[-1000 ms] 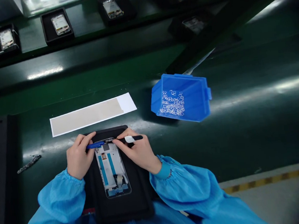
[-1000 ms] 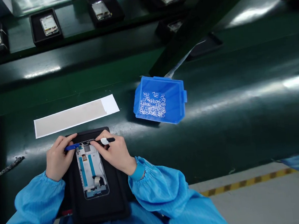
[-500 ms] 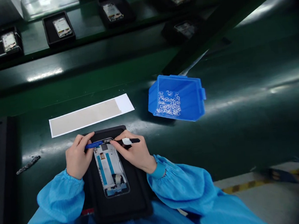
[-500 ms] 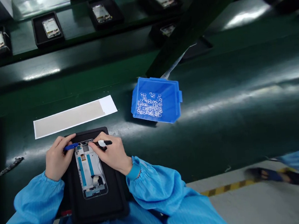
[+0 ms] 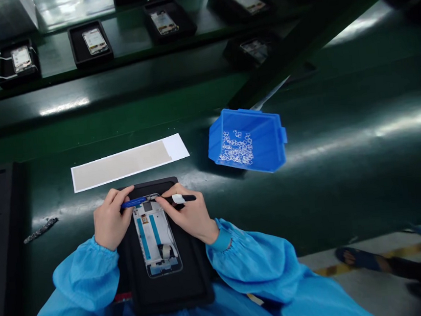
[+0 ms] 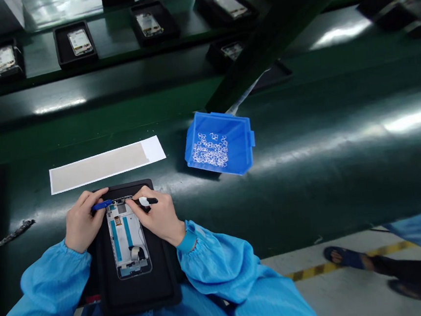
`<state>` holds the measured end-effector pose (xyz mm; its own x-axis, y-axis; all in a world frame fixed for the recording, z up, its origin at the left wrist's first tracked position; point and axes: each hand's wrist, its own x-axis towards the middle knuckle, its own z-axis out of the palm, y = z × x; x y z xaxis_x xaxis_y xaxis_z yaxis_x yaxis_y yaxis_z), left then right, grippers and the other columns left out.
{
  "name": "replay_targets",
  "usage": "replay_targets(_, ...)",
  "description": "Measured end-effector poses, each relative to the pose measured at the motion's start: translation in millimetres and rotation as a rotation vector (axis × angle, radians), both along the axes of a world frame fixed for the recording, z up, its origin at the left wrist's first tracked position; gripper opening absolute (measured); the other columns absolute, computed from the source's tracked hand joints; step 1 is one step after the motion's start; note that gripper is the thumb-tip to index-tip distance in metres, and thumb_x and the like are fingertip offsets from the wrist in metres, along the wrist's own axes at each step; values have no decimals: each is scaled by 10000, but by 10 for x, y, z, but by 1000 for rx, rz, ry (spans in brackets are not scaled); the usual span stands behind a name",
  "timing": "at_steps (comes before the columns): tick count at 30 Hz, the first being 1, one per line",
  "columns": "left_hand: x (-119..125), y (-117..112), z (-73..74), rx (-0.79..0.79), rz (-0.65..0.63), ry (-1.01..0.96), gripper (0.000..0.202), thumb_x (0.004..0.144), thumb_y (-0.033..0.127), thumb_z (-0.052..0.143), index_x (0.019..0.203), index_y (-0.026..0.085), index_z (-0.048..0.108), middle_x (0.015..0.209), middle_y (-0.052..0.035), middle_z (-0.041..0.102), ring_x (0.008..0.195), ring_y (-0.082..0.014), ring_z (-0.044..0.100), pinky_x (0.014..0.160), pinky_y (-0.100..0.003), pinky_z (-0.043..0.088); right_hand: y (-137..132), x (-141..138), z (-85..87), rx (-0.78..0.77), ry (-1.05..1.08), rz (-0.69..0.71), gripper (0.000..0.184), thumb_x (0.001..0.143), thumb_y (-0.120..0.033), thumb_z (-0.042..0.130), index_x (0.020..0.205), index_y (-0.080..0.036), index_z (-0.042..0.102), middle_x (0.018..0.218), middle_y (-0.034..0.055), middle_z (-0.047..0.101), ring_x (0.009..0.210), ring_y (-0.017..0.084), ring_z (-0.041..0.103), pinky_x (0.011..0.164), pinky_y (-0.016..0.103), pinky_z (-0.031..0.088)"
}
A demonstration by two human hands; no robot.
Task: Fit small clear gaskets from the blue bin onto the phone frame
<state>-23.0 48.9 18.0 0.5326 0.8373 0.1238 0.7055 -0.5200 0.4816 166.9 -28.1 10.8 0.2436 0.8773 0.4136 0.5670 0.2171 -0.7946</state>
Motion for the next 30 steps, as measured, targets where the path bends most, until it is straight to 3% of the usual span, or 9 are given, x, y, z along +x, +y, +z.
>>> replay_targets(5, -7, -4, -1, 53, -14, 25, 401, 868, 121, 494, 1219, 253, 633, 874, 6, 612, 729, -118, 616, 581, -212, 437, 4, -7, -12, 13, -1, 2, 132, 904, -205, 637, 780, -208, 592, 697, -8, 635, 604, 139, 621, 561, 252, 478)
replay_targets(11, -1, -98, 36, 389, -139, 143, 365, 870, 100, 508, 1134, 268, 697, 970, -19, 649, 646, -119, 600, 529, -245, 419, 5, 26, -22, -29, 130, -104, 158, 889, -242, 634, 740, -218, 584, 662, -17, 593, 572, 140, 588, 535, 261, 463)
replay_targets(17, 58, -151, 79, 492, -248, 345, 469, 838, 51, 487, 1139, 335, 708, 904, -13, 642, 547, -126, 550, 503, -256, 413, 35, 46, -31, -40, 306, -149, 139, 873, -239, 632, 749, -210, 578, 679, -25, 567, 528, 118, 572, 502, 244, 452)
replay_targets(23, 78, -114, 119, 341, -248, 466, 519, 798, 53, 530, 1195, 354, 675, 944, -13, 627, 562, -145, 597, 483, -256, 447, 69, 38, -16, -43, 381, -142, 140, 861, -277, 635, 755, -205, 580, 687, -27, 576, 520, 104, 542, 501, 231, 443)
replay_targets(26, -61, -117, 55, 215, -218, 350, 503, 851, 109, 499, 1262, 372, 622, 1053, -27, 636, 624, -144, 645, 467, -230, 471, 92, 61, -20, 0, 430, -138, 105, 880, -289, 601, 837, -197, 629, 746, -7, 638, 605, 123, 591, 579, 244, 482)
replay_targets(28, -224, -86, -26, 139, -130, 217, 521, 896, 200, 486, 1361, 433, 518, 1107, -21, 650, 716, -163, 685, 427, -210, 470, 117, 94, -18, 50, 427, -148, 143, 913, -287, 563, 902, -195, 673, 814, 15, 685, 715, 147, 636, 683, 275, 507)
replay_targets(30, -387, 2, -85, 60, -53, 151, 579, 888, 270, 545, 1396, 524, 432, 1018, 2, 678, 789, -201, 697, 465, -237, 516, 139, 125, -10, 81, 402, -174, 184, 942, -295, 542, 933, -204, 702, 864, 27, 715, 807, 168, 654, 767, 307, 505)
